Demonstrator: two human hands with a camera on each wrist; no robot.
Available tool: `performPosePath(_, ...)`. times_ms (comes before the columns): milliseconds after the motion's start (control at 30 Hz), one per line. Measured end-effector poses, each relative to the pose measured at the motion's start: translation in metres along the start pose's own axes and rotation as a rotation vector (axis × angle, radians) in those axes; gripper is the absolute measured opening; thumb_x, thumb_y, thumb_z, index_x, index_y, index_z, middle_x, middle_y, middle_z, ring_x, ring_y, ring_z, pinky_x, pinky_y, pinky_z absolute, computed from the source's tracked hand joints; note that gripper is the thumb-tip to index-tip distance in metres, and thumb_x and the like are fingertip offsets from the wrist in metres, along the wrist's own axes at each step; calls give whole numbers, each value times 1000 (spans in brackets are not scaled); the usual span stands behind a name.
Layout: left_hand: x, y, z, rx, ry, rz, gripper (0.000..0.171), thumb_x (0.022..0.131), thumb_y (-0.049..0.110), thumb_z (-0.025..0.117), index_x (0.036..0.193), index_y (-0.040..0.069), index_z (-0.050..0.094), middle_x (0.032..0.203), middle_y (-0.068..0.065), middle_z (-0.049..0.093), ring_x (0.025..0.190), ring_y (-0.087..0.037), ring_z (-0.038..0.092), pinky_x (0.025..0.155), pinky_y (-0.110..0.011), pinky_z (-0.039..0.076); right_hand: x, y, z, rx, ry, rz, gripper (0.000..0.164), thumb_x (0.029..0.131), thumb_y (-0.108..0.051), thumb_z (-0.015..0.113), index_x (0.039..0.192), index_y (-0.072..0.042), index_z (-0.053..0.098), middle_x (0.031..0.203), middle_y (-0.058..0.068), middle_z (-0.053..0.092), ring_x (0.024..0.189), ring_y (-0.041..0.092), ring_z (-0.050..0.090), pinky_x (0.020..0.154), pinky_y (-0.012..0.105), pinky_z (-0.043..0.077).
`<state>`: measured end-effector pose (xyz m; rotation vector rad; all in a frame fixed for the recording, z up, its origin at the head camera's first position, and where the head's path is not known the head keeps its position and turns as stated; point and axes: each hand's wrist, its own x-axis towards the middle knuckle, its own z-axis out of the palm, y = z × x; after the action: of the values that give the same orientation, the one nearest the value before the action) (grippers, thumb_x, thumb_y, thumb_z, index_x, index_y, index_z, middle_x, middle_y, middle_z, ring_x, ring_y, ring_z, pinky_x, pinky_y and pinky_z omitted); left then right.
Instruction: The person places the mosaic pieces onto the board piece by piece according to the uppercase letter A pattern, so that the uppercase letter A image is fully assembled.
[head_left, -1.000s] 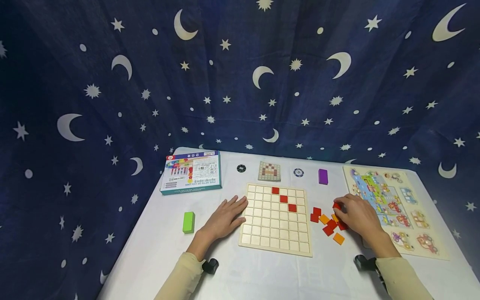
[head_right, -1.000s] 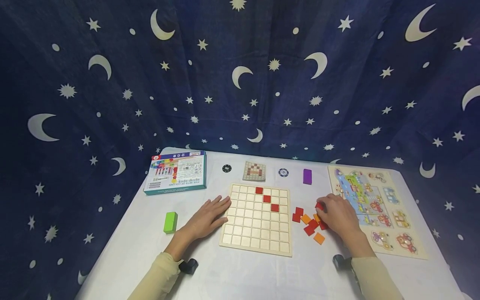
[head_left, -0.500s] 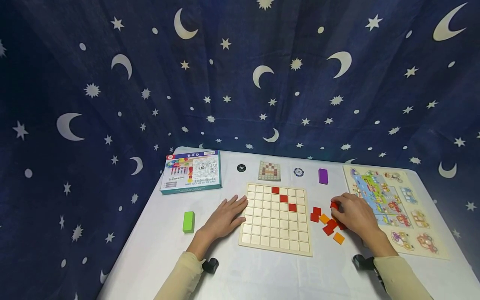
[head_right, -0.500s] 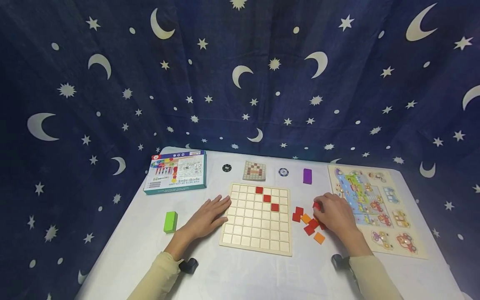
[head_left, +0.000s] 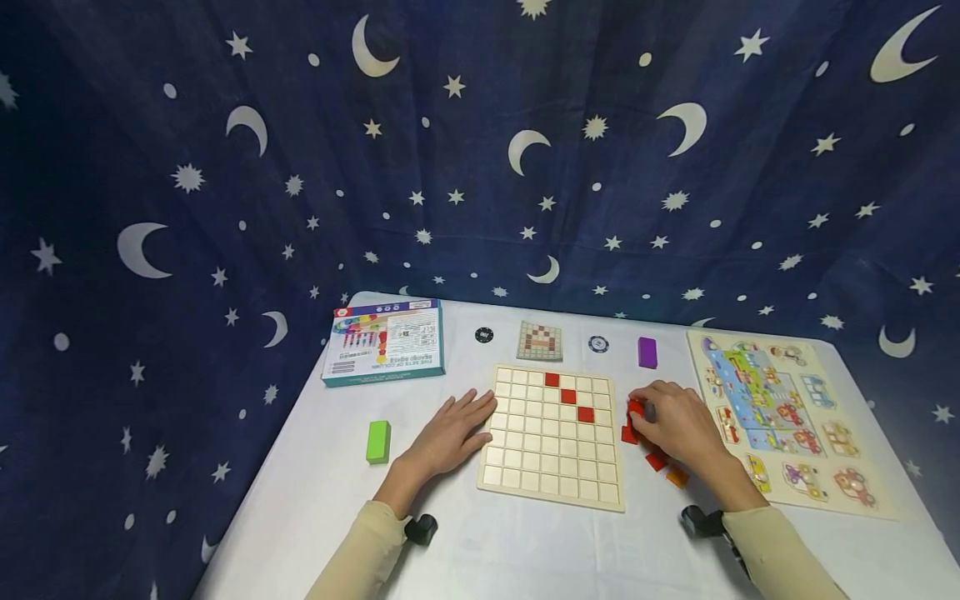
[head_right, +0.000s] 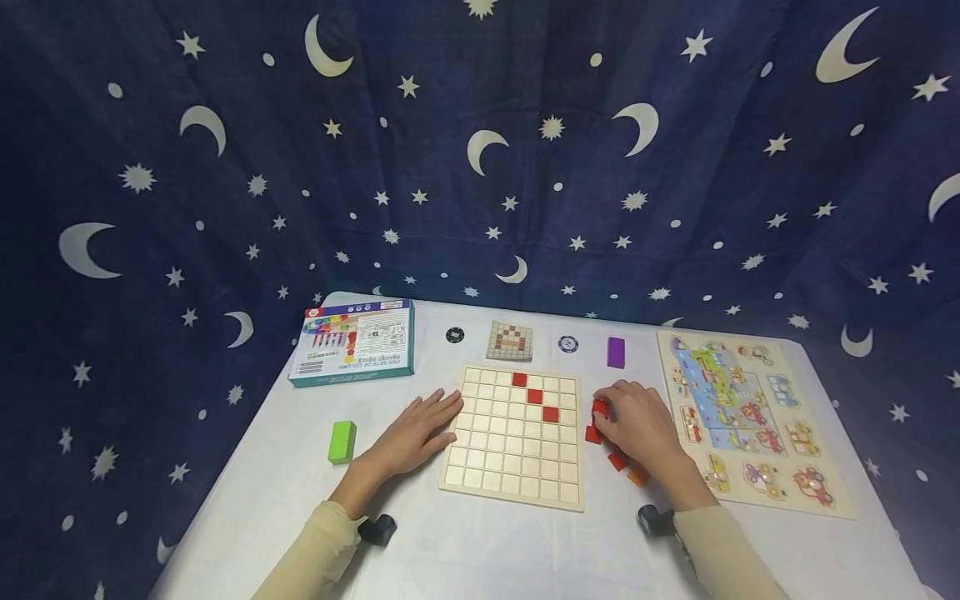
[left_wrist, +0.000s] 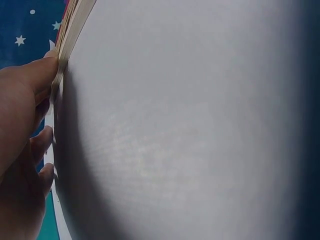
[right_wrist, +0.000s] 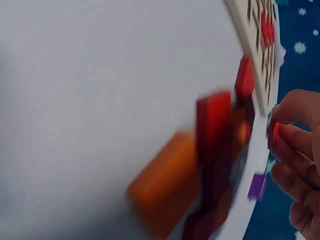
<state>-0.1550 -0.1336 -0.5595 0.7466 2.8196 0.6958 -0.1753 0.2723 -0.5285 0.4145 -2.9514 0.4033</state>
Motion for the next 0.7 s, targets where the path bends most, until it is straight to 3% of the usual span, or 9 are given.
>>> performPosePath(433, 0, 0, 0, 8, -1, -2, 62, 110, 40, 56, 166, 17, 40, 175, 2, 36, 166, -29, 28, 135, -59, 24, 5, -42, 10, 28, 28, -112, 27, 85, -20, 83, 109, -9, 81, 99, 4, 76, 87, 22, 66, 78, 44, 48)
performPosePath(700, 0, 1, 0, 20, -1, -7, 63, 110, 41, 56, 166, 17, 40, 175, 2, 36, 166, -29, 28, 136, -58, 23, 2, -66, 15, 48, 4, -133, 27, 84, -22, 86, 110, -13, 81, 102, 1, 76, 88, 18, 63, 78, 38, 47)
